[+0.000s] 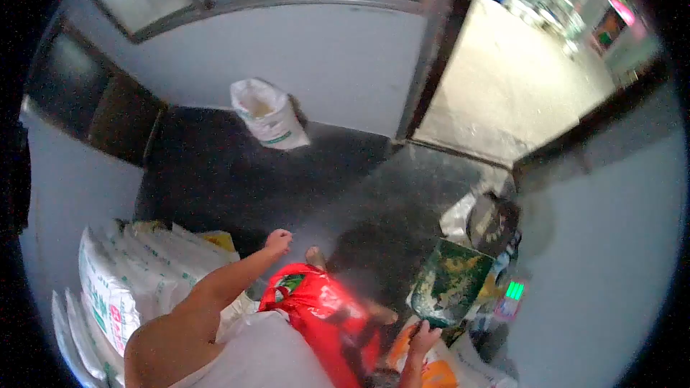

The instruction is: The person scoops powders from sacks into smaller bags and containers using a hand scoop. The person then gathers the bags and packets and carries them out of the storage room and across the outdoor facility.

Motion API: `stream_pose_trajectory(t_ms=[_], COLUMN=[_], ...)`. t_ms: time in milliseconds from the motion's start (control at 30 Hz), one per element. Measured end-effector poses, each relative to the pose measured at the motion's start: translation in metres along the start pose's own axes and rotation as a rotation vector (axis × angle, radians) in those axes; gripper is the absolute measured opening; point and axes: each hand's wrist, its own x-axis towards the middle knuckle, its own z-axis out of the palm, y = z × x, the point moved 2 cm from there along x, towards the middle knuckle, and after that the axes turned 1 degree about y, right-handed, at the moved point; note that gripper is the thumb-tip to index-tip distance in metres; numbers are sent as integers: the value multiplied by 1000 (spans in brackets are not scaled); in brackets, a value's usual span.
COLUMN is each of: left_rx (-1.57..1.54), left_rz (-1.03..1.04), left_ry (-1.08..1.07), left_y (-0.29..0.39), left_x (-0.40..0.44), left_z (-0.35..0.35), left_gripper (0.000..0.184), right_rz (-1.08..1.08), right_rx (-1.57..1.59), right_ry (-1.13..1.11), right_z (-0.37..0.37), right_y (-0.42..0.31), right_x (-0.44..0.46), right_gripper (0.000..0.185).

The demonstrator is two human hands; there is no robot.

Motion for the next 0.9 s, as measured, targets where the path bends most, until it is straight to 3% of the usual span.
stream_pose_trajectory(t_ms=[33, 100, 167, 233, 400, 467, 500, 533, 567, 633, 667, 733, 833, 900], left_rx=[10, 108, 120, -164, -530, -613, -649, -809, -873, -997, -1013, -1045, -1131, -1126], left_rz=[-29, -187, -332, -475, -666, -647, -639, -787, -702, -509, -596, -773, -809, -934], left_ry=[52, 84, 190, 244, 511, 489, 485, 491, 511, 558, 579, 617, 758, 650], left_y=[-18, -46, -173, -118, -173, -203, -210, -197, -189, -173, -163, -139, -137, -117], left_x=[10, 30, 93, 41, 39, 36, 32, 23, 12, -4, -13, -27, -46, -66], left_z=[-22, -80, -97, -168, -207, -189, -182, -181, -177, -163, -157, -143, -104, -97], left_gripper=[25, 28, 26, 22, 14, 12, 11, 13, 13, 15, 16, 19, 21, 21], right_rz=[50, -13, -46, -43, -367, -600, -930, -1263, -1146, -673, -620, -699, -853, -957], right_rx=[117, 23, 27, -119, -186, -272, -346, -394, -440, -611, -662, -686, -746, -816], right_ry=[-78, -235, -411, -475, -847, -880, -880, -812, -877, -962, -972, -985, -981, -981], right_z=[39, 102, 178, 247, 425, 488, 517, 544, 574, 629, 655, 708, 759, 787], right_y=[-26, -33, -75, -84, -136, -172, -178, -184, -179, -153, -144, -144, -166, -182], right_x=[-6, 4, -7, 1, 13, 3, 10, 16, 27, 58, 69, 81, 79, 73], right_gripper=[13, 11, 11, 12, 15, 17, 19, 20, 23, 29, 32, 34, 38, 42])
